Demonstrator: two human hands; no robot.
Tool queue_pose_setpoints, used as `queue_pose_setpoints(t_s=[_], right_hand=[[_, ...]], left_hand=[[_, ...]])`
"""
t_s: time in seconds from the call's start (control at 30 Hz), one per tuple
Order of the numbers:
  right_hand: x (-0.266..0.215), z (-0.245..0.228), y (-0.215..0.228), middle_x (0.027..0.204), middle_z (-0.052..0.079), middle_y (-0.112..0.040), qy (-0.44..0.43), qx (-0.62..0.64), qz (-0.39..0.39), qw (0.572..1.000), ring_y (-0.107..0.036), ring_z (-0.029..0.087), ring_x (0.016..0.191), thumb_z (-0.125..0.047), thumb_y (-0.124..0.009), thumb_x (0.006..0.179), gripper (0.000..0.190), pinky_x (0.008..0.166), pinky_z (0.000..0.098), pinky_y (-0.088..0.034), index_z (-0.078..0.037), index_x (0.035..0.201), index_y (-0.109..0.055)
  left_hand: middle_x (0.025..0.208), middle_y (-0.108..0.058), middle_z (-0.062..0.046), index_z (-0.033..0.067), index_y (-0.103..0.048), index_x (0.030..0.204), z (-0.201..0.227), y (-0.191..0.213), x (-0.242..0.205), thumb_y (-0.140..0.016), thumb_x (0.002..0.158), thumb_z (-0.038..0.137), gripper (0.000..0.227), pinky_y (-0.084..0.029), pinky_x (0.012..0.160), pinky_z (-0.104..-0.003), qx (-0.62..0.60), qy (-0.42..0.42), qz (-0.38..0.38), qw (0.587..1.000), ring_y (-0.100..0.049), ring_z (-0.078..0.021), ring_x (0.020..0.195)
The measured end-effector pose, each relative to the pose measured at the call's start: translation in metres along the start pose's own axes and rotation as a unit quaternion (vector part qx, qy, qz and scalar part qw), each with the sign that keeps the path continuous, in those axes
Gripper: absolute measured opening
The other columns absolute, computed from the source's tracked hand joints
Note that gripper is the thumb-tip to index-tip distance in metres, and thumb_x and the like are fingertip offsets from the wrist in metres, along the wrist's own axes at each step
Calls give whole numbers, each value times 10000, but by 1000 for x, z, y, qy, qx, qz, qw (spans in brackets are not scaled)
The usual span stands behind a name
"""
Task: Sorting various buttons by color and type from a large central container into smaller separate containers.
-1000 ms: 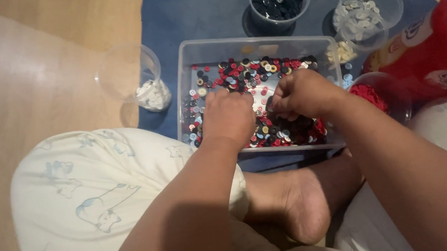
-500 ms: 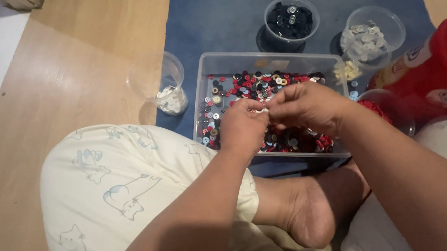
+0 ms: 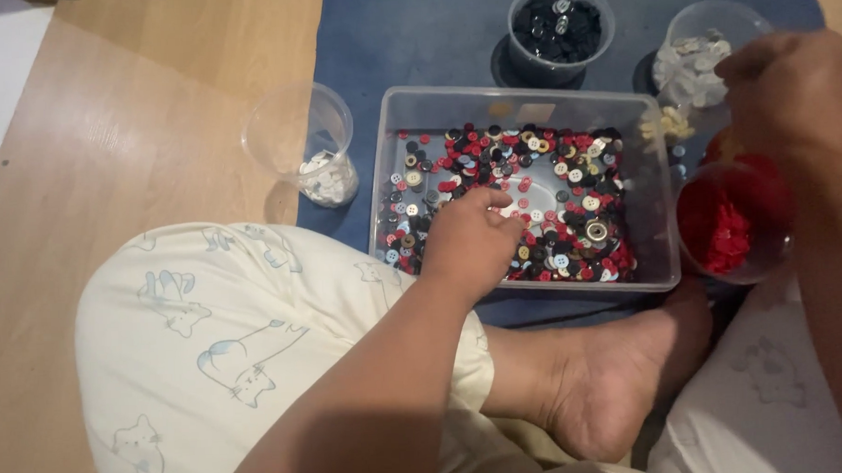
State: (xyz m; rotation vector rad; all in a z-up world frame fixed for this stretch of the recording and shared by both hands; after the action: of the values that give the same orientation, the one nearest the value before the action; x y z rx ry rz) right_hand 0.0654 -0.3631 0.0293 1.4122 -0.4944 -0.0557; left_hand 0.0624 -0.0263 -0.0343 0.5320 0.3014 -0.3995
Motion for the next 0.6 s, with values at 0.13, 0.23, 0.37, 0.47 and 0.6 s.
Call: queue_pose_setpoints(t_s=[0.13, 0.23, 0.37, 0.47, 0.6], right_hand=[[3, -9, -4, 1091, 156, -816, -6, -41, -51, 998, -797, 271, 767, 14, -733, 947, 383, 645, 419, -668, -159, 1277, -821], [1, -6, -13, 1006, 281, -775, -76, 109, -84, 988, -758, 359, 682, 39, -714, 995, 344, 529, 470, -630, -72, 1311, -792], [2, -53, 1, 1062, 77, -802, 138, 18, 103, 985, -721, 225, 714, -79, -802, 1034, 208, 632, 351, -592, -140, 1222, -864], [-3, -93, -16, 1022, 142, -788, 150, 139, -6, 979, -715, 289, 696, -67, -788, 993, 183, 673, 418, -584, -74, 1168, -838], [-27, -124, -67, 994, 140, -776, 160, 84, -172, 968, -719, 402, 762, -203, -685, 906, 293, 713, 492, -577, -177, 1178, -791]], left_hand=[[934, -787, -28, 126, -733, 1195, 0, -1, 1, -682, 856, 247, 364, -583, 811, -319, 17, -10, 5, 1000, -749, -196, 852], [955, -790, -28, 124, -721, 1222, -1, -3, 2, -679, 858, 236, 383, -582, 808, -315, 9, 8, -10, 1000, -750, -185, 856], [961, -788, -25, 131, -722, 1230, 2, -4, 2, -673, 883, 233, 365, -582, 826, -313, 24, 12, -19, 999, -751, -179, 865], [967, -797, -30, 123, -725, 1223, 2, -5, 2, -680, 880, 230, 362, -587, 824, -312, 30, 8, -15, 999, -759, -182, 868], [1012, -814, -39, 126, -728, 1211, 1, -4, 2, -663, 879, 228, 353, -597, 841, -314, 28, -2, -6, 1000, -773, -189, 902]])
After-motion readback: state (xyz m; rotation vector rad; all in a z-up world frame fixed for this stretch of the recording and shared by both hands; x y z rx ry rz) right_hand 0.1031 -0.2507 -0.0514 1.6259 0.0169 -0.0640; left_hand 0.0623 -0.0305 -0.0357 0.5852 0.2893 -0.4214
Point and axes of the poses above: each hand's wrist, its own x-axis towards the middle knuckle, its own y-axis out of the back of the hand, z = x × y, the point moved 7 cm from there along x, towards the middle knuckle
